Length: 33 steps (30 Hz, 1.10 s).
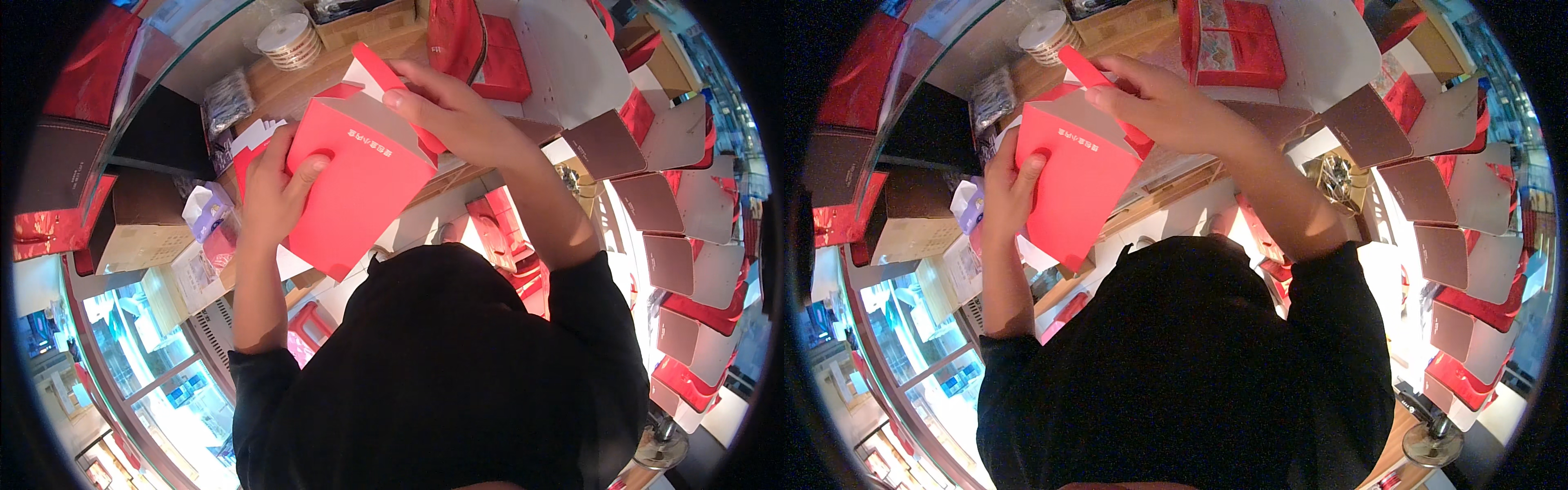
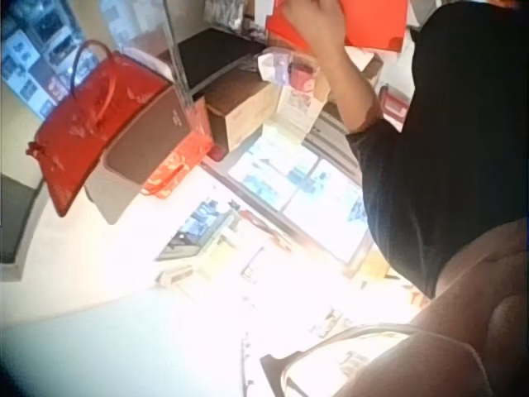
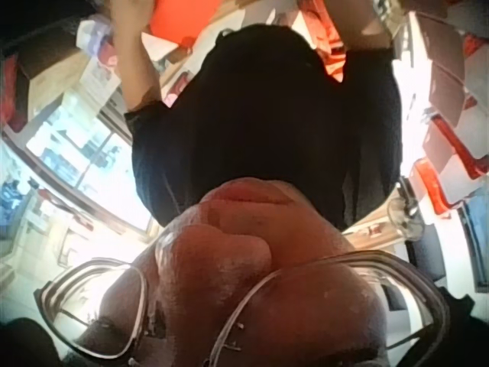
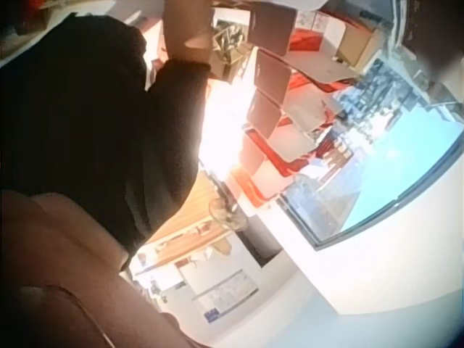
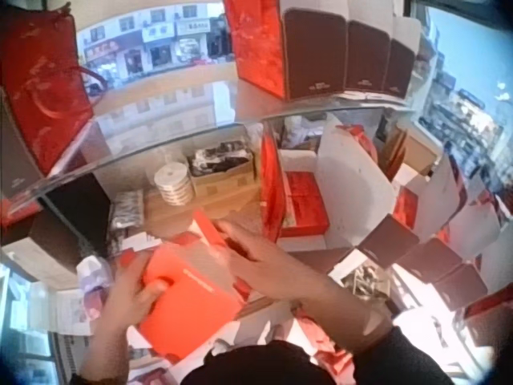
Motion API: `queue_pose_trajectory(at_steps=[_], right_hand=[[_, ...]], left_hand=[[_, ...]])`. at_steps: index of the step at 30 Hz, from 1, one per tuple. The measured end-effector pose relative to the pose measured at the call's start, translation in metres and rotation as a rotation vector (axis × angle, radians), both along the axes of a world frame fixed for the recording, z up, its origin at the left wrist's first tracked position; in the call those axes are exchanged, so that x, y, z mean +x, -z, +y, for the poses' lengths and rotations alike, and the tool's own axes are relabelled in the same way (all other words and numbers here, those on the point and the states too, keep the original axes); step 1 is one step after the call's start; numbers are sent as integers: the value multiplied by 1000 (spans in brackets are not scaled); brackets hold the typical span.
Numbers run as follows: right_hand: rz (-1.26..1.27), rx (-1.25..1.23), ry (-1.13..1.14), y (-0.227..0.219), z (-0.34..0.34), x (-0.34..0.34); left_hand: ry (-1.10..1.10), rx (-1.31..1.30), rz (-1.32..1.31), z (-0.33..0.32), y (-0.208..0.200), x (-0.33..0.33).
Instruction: The person folds flat red cardboard sheets into small rectangular boxes by hand. They repeatedly fold the sides and flaps to form the box structure and then place the finished boxes into a larger white cardboard container on the table.
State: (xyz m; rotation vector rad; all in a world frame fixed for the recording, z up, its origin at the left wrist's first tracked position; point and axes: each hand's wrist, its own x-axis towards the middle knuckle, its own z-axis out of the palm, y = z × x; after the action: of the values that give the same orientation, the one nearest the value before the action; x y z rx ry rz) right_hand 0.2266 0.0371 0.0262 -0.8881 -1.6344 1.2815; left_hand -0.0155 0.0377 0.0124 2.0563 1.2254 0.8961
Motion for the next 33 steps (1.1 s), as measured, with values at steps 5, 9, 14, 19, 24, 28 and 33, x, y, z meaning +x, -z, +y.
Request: queue_pose_trajectory(at_steps=[5,9,14,19,24,28,33], right_hand=[[-172,46,51,-3,-2,-5],[-259,117,66,2,-6,-8],[-357,250,56,8,-9,-11],[-460,161,-24,4,-16,-9],[-248,189,39,24,-14,-14],[-68,27,71,14,-20,-17],[-195,191,80,25,-17,-16]], left_hand=[[3,-11,12,4,-1,-4],[19,-29,24,5,-3,-2],[38,-4,67,7,-5,0],[47,-25,153,8,-7,-2],[44,6,184,7,-7,0],[51,10,169,6,-8,-1],[38,-13,210,4,-8,0]])
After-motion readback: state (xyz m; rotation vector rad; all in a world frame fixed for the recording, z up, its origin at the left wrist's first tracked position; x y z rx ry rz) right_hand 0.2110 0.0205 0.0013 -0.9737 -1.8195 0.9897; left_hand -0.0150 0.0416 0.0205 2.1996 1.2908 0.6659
